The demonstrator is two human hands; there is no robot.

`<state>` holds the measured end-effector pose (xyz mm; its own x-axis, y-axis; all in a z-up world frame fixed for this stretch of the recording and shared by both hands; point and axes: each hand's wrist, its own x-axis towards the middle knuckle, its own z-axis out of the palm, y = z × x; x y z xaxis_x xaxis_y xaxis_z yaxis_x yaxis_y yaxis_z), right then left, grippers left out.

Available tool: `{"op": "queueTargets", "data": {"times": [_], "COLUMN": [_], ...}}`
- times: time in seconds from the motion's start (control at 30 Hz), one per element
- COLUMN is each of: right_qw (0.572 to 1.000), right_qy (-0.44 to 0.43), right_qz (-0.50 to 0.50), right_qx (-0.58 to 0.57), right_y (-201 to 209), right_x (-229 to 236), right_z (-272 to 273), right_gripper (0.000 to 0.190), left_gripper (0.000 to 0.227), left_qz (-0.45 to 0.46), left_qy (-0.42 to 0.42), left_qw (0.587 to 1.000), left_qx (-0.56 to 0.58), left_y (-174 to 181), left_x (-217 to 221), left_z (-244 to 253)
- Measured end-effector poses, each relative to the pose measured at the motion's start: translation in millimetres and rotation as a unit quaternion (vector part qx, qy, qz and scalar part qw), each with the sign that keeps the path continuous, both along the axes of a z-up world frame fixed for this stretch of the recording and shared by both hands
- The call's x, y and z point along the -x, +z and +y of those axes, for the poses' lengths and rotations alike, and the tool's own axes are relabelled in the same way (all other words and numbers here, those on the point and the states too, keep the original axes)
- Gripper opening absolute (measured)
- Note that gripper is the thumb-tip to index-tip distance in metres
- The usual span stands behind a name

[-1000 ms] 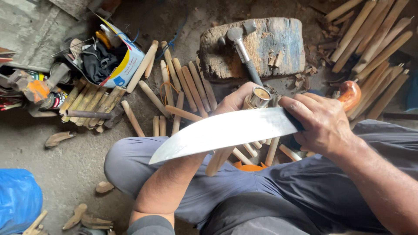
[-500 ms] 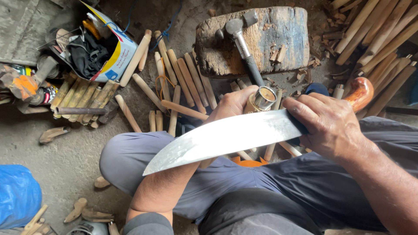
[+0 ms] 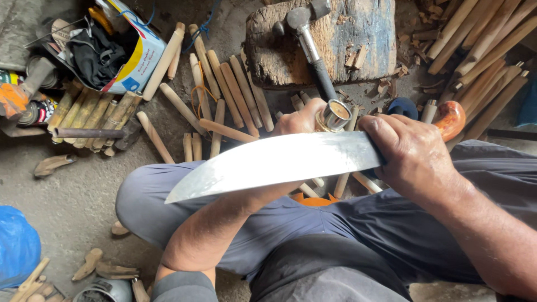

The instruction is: The person inserts metal ferrules into wooden handles, hammers them into place, and uses a large knife to trim excess wood around the ferrule. The person repeats this process for multiple handles, placing finished pieces aside.

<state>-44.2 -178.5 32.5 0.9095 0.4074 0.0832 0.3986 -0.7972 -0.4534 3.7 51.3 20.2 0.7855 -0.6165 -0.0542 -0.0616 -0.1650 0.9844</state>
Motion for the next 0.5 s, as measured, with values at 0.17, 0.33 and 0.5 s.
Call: {"op": "queueTargets", "data": {"times": [0.17,0.33,0.5], "right_qw": [1.000,1.000,0.999], "right_qy": [-0.005,0.004,0.005], "right_qz": [0.005,0.013,0.001], "right_qx": [0.006,0.027,0.033], "right_y": [3,6,6], "right_x": [4,6,7], "right_z": [5,7,10], "right_gripper": [0.050,0.054,0.052], "left_gripper": [0.040,0.056,0.056], "left_qz": [0.024,0.042,-0.255], "left_qy": [0.006,0.019,0.097], "left_qw": [1.000,0.998,0.962], "left_qx": [-0.014,-0.038,-0.023], "left_y": [0,-22,-34], "left_x": [4,7,22], "left_z": [2,2,11]}}
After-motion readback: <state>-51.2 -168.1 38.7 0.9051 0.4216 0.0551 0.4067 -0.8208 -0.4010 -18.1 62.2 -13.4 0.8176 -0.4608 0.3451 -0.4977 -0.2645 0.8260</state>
